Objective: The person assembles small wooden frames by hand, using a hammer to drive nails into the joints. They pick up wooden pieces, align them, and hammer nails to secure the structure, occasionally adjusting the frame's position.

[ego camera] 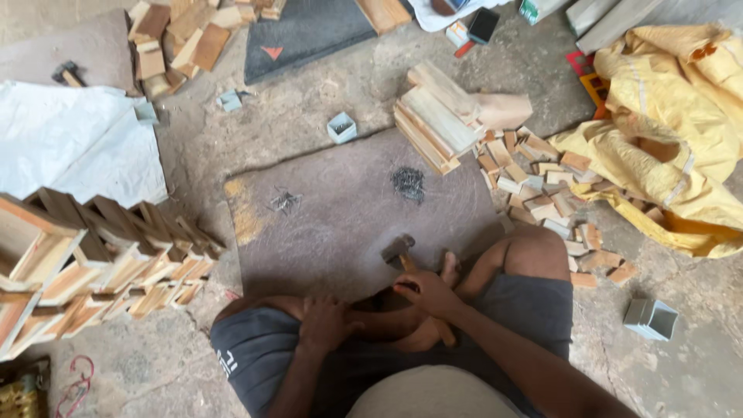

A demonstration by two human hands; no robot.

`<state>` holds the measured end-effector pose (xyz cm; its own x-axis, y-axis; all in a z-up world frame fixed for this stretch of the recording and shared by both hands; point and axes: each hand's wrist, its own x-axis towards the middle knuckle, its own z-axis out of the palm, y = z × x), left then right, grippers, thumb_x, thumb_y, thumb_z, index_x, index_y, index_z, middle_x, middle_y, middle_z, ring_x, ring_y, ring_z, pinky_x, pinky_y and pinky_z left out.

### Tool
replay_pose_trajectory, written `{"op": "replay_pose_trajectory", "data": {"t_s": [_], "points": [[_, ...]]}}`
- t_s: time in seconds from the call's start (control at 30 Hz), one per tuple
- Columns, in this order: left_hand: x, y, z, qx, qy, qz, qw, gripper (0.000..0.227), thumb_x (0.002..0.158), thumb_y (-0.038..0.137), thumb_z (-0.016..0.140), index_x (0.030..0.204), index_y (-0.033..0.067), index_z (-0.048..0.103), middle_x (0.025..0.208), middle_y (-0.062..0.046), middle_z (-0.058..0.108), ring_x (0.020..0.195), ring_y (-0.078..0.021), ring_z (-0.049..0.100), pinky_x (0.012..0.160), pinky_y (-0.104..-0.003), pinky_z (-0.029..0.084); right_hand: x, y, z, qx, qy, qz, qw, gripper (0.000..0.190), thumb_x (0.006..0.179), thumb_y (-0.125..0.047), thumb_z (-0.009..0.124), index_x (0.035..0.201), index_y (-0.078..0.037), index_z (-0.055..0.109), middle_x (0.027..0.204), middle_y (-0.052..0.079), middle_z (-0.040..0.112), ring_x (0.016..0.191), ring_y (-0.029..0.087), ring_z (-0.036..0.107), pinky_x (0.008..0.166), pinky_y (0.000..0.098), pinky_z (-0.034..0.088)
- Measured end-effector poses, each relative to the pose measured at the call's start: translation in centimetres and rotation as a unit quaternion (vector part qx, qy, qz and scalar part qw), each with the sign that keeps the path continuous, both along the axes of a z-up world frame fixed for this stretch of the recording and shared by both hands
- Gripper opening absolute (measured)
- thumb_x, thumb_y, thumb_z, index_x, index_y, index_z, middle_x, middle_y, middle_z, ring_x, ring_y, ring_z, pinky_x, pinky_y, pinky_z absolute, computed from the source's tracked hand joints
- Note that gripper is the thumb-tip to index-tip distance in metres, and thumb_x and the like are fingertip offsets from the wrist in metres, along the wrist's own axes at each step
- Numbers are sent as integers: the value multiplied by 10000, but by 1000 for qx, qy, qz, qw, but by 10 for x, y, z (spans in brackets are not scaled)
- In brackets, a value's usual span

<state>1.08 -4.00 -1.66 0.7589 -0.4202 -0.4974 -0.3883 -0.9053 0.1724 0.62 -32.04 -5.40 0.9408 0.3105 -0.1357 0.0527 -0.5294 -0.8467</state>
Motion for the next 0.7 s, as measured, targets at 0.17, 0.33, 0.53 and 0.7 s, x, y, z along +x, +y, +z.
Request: {"op": "replay_pose_trajectory", "data": {"t_s": [0.17, 0.33, 0.53, 0.7], "points": [[6, -7, -17, -97, 5, -75, 992, 710, 630, 463, 918, 1236, 169, 694, 1233, -103, 640, 1216, -313, 561, 1018, -510, 419, 8, -13, -27, 34, 78, -79, 993, 278, 957, -291, 685, 1092, -51, 724, 955, 125, 754, 856, 235, 718, 804, 342, 551], [7, -3, -19, -179, 56, -49, 981, 548, 664, 382, 904, 1162, 220, 744, 1213, -45, 678, 1213, -277, 586, 1054, -455, 429, 9, -12, -37, 31, -28, -30, 999, 270, 954, -269, 723, 1076, -29, 745, 978, 108, 762, 874, 162, 705, 783, 325, 537], [19, -3, -20, -227, 92, 49, 968, 381, 777, 295, 827, 1142, 212, 758, 1037, -62, 745, 1027, -276, 693, 928, -438, 529, 19, -9, -38, 11, 114, -77, 990, 287, 959, -307, 684, 1078, -54, 746, 811, 60, 754, 660, 126, 667, 632, 296, 533], [26, -2, -27, -287, 69, 94, 951, 372, 777, 227, 793, 1141, 177, 740, 903, -88, 763, 877, -300, 731, 806, -445, 578, 20, -5, -36, 11, 119, -102, 988, 311, 964, -318, 673, 1103, -47, 736, 786, 35, 724, 620, 112, 655, 596, 285, 538]]}}
